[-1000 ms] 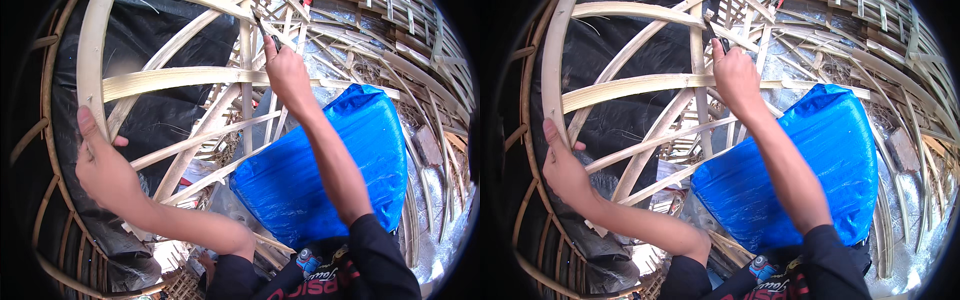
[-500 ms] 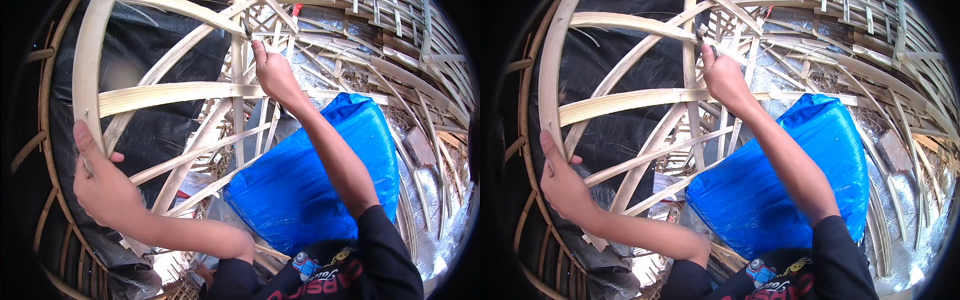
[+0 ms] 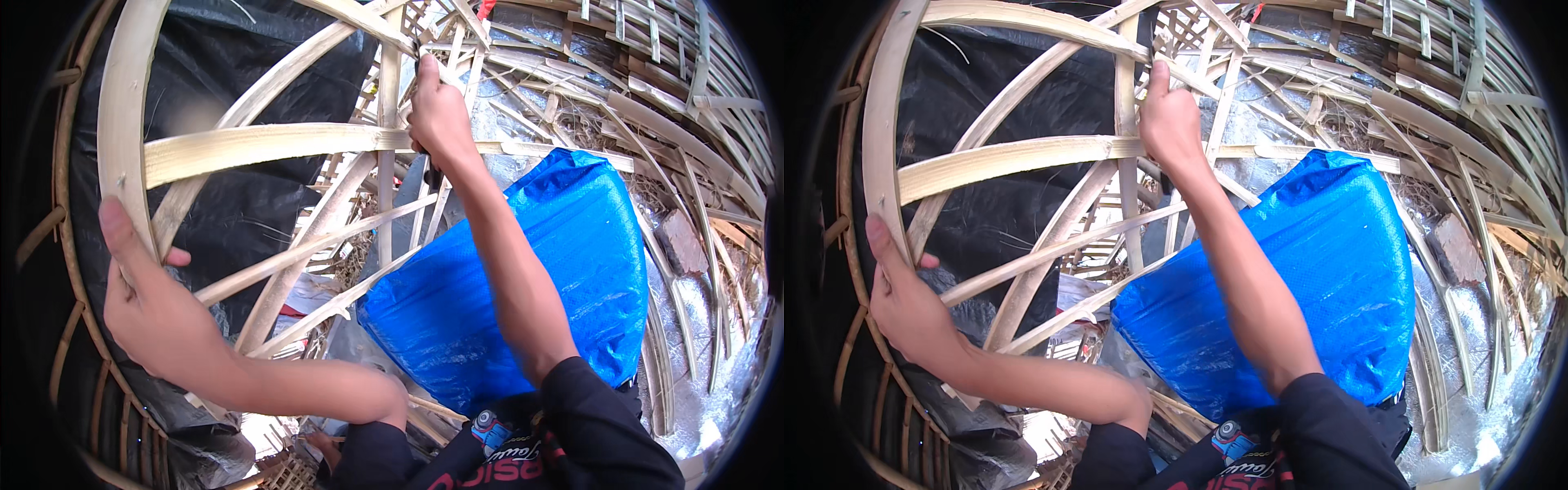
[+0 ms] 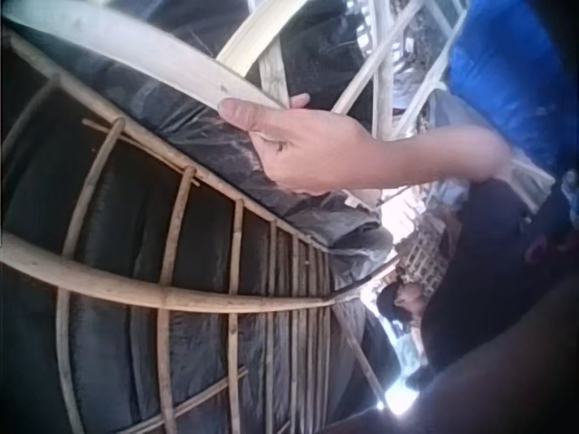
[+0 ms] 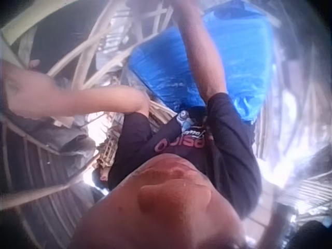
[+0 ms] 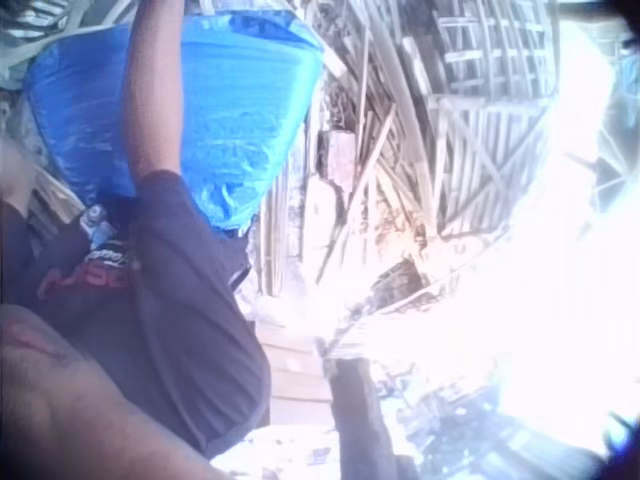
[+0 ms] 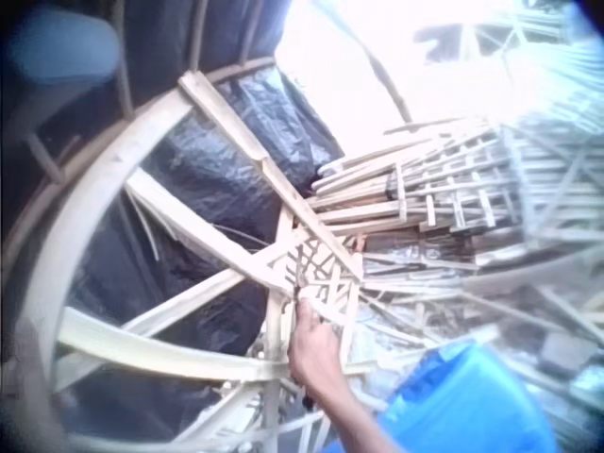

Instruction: The person constructs a wooden lattice frame by hand using thin bamboo strips, positioning the strips into a grid and securing them with a tool.

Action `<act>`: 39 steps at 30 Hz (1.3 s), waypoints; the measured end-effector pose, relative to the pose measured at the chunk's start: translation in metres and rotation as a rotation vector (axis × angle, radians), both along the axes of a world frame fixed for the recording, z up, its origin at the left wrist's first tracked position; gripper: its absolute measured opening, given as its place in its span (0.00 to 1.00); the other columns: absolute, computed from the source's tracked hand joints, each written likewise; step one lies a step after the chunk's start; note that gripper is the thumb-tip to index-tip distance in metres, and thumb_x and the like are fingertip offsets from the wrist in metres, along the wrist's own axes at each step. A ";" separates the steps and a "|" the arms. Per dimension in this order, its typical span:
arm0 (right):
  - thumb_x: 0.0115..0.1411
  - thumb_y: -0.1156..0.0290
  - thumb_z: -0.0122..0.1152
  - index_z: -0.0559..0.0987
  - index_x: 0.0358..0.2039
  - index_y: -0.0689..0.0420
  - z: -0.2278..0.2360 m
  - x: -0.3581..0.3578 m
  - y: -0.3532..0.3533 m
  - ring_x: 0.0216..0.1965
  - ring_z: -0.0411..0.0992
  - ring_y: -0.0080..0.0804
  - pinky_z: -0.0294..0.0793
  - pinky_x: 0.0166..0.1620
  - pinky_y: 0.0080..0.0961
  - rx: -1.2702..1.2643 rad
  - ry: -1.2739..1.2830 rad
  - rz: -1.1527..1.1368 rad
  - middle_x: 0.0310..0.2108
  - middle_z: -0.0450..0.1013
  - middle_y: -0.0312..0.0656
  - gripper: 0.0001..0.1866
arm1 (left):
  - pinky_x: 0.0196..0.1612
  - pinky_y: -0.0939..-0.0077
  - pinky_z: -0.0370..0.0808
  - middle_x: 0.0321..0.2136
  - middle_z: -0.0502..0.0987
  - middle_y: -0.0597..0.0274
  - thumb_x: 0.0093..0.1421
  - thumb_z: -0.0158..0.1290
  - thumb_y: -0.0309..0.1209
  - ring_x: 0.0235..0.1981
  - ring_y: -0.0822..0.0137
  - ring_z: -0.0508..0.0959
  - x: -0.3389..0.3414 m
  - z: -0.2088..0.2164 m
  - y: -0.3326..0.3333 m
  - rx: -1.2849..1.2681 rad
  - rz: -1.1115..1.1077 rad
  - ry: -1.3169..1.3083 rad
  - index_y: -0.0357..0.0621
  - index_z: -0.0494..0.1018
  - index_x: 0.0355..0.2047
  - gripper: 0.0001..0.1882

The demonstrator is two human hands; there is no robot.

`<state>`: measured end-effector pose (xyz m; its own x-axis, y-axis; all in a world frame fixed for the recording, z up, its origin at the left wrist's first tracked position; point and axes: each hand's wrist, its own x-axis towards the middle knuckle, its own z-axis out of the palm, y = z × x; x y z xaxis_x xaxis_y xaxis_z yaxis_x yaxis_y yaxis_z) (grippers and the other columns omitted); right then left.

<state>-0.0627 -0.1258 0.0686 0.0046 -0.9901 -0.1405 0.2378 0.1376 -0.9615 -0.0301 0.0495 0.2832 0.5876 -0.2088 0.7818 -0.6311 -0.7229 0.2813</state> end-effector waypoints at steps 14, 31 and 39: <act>0.69 0.43 0.41 0.76 0.32 0.70 -0.003 -0.022 0.016 0.34 0.76 0.66 0.75 0.41 0.54 -0.119 0.502 -0.197 0.27 0.76 0.65 0.36 | 0.34 0.70 0.64 0.18 0.70 0.66 0.54 0.47 0.74 0.25 0.70 0.68 0.007 -0.005 0.011 -0.067 -0.185 0.096 0.40 0.81 0.28 0.43; 0.70 0.44 0.39 0.77 0.27 0.75 -0.034 -0.027 0.008 0.38 0.72 0.72 0.69 0.45 0.54 -0.161 0.259 -0.036 0.26 0.72 0.73 0.40 | 0.31 0.72 0.62 0.18 0.70 0.66 0.51 0.46 0.76 0.23 0.71 0.66 0.001 -0.006 0.004 -0.062 -0.104 -0.047 0.39 0.80 0.26 0.45; 0.69 0.42 0.39 0.78 0.33 0.72 -0.033 -0.033 0.008 0.37 0.75 0.68 0.72 0.44 0.53 -0.151 0.454 -0.054 0.28 0.75 0.69 0.38 | 0.32 0.73 0.63 0.19 0.71 0.65 0.50 0.45 0.77 0.23 0.71 0.66 0.009 -0.002 0.001 -0.013 -0.071 -0.014 0.38 0.80 0.26 0.47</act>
